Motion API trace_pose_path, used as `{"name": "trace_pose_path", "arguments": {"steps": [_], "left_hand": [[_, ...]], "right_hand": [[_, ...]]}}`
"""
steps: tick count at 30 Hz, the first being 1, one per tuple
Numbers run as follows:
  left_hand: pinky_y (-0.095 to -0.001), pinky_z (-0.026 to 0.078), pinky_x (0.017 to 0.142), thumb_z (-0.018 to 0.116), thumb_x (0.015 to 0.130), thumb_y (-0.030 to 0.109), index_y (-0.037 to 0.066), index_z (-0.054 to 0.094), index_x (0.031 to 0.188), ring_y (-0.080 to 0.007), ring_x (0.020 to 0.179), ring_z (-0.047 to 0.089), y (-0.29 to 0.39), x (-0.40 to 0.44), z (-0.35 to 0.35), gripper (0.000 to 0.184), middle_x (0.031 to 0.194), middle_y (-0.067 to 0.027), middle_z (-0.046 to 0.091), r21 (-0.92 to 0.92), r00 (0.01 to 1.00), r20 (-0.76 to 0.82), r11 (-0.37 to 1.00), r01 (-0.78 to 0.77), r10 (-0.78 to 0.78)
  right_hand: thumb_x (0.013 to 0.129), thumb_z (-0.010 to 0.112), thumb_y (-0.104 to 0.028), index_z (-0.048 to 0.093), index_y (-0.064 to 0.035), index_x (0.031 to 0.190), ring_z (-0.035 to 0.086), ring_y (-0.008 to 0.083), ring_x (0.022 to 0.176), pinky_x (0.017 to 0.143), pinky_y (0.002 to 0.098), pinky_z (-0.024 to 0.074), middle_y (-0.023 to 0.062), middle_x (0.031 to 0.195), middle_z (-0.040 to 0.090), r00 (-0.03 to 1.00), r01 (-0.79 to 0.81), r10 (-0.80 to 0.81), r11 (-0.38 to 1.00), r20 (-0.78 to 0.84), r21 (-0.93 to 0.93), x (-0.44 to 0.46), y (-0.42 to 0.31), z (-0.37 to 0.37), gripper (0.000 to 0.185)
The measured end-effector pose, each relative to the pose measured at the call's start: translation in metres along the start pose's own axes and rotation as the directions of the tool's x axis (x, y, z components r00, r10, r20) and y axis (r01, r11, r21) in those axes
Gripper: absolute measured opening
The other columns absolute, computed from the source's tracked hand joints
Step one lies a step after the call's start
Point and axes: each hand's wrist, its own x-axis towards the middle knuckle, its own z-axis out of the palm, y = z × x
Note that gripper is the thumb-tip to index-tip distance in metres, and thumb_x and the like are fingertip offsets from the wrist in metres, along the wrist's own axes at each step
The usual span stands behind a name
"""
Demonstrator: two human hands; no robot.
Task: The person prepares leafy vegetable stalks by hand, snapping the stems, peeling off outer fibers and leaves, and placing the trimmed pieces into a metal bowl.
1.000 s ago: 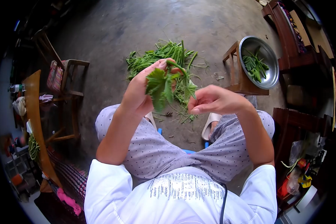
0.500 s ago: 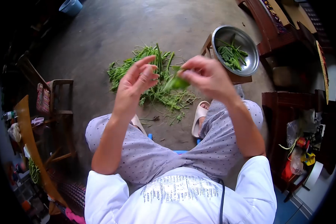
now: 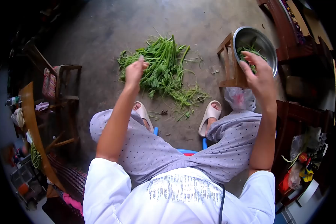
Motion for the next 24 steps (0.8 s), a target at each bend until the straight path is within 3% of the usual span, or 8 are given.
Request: {"name": "trace_pose_path", "arguments": {"steps": [1, 2, 4, 5, 13, 15, 19, 24], "left_hand": [[-0.0304, 0.044, 0.078, 0.056, 0.091, 0.039, 0.005, 0.069, 0.082, -0.0145, 0.080, 0.058, -0.019, 0.008, 0.013, 0.038, 0.092, -0.0080, 0.069, 0.154, 0.991, 0.120, 0.987, 0.044, -0.063], [-0.0233, 0.041, 0.060, 0.059, 0.090, 0.029, 0.008, 0.071, 0.091, -0.0064, 0.062, 0.047, -0.036, 0.017, 0.033, 0.024, 0.098, -0.0022, 0.067, 0.287, 0.971, 0.166, 0.951, 0.117, -0.170], [-0.0261, 0.048, 0.072, 0.064, 0.086, 0.020, 0.010, 0.067, 0.112, -0.0122, 0.078, 0.060, -0.085, 0.042, 0.070, 0.028, 0.103, -0.0037, 0.067, 0.278, 0.910, 0.357, 0.954, 0.112, -0.210], [-0.0267, 0.049, 0.079, 0.065, 0.085, 0.020, 0.008, 0.065, 0.114, -0.0149, 0.089, 0.064, -0.100, 0.052, 0.091, 0.031, 0.104, -0.0059, 0.068, 0.417, 0.916, 0.380, 0.908, -0.047, -0.127], [-0.0434, 0.049, 0.087, 0.065, 0.083, 0.026, 0.006, 0.053, 0.116, -0.0352, 0.102, 0.060, -0.169, 0.132, 0.216, 0.041, 0.105, -0.0190, 0.063, 0.781, 0.986, 0.161, 0.614, -0.109, -0.030], [-0.0449, 0.049, 0.086, 0.066, 0.083, 0.025, 0.003, 0.050, 0.116, -0.0350, 0.101, 0.060, -0.168, 0.133, 0.227, 0.043, 0.109, -0.0203, 0.060, 0.809, 0.986, 0.069, 0.588, 0.033, -0.150], [-0.0436, 0.050, 0.085, 0.067, 0.079, 0.024, 0.005, 0.060, 0.101, -0.0326, 0.099, 0.062, -0.176, 0.144, 0.222, 0.030, 0.108, -0.0165, 0.062, 0.846, 0.981, 0.176, 0.522, -0.109, -0.080], [-0.0362, 0.051, 0.072, 0.071, 0.078, 0.023, 0.004, 0.063, 0.095, -0.0239, 0.079, 0.066, -0.119, 0.117, 0.192, 0.027, 0.085, -0.0096, 0.069, 0.575, 0.929, 0.361, 0.765, -0.291, 0.082]], "right_hand": [[0.083, 0.064, -0.015, 0.063, -0.0005, 0.107, 0.060, 0.0321, 0.093, 0.081, 0.0380, 0.0466, 0.0180, 0.097, 0.064, 1.000, -0.011, 0.011, 1.000, 0.012, 0.003, -0.001, -0.008, 0.005, 0.028], [0.083, 0.064, -0.015, 0.064, -0.0005, 0.105, 0.059, 0.0317, 0.090, 0.079, 0.0381, 0.0467, 0.0170, 0.094, 0.064, 0.996, 0.001, -0.004, 1.000, 0.091, 0.028, -0.002, -0.019, 0.008, 0.026], [0.082, 0.064, -0.014, 0.064, -0.0005, 0.103, 0.059, 0.0313, 0.086, 0.077, 0.0382, 0.0468, 0.0160, 0.091, 0.064, 0.987, 0.008, -0.016, 0.999, 0.159, 0.051, -0.001, -0.033, 0.013, 0.025], [0.082, 0.065, -0.014, 0.064, -0.0011, 0.102, 0.059, 0.0309, 0.085, 0.076, 0.0389, 0.0464, 0.0154, 0.090, 0.063, 0.985, 0.038, -0.048, 0.997, 0.167, 0.064, 0.000, -0.035, 0.016, 0.024], [0.080, 0.067, -0.015, 0.063, -0.0039, 0.103, 0.057, 0.0282, 0.086, 0.076, 0.0386, 0.0443, 0.0108, 0.090, 0.062, 0.971, 0.034, -0.037, 0.999, 0.235, 0.018, 0.005, -0.022, 0.015, 0.026], [0.080, 0.067, -0.015, 0.063, -0.0043, 0.103, 0.057, 0.0276, 0.087, 0.076, 0.0383, 0.0440, 0.0102, 0.090, 0.061, 0.969, 0.003, -0.002, 1.000, 0.245, -0.004, 0.007, -0.014, 0.015, 0.026], [0.080, 0.066, -0.014, 0.063, -0.0042, 0.102, 0.056, 0.0277, 0.086, 0.076, 0.0384, 0.0441, 0.0102, 0.090, 0.061, 0.967, -0.045, 0.039, 0.999, 0.251, 0.017, 0.012, -0.008, 0.016, 0.025], [0.080, 0.066, -0.014, 0.064, -0.0042, 0.100, 0.057, 0.0294, 0.081, 0.073, 0.0396, 0.0455, 0.0124, 0.084, 0.061, 0.980, -0.039, 0.016, 0.993, 0.200, 0.112, 0.016, -0.008, 0.013, 0.023]]}}
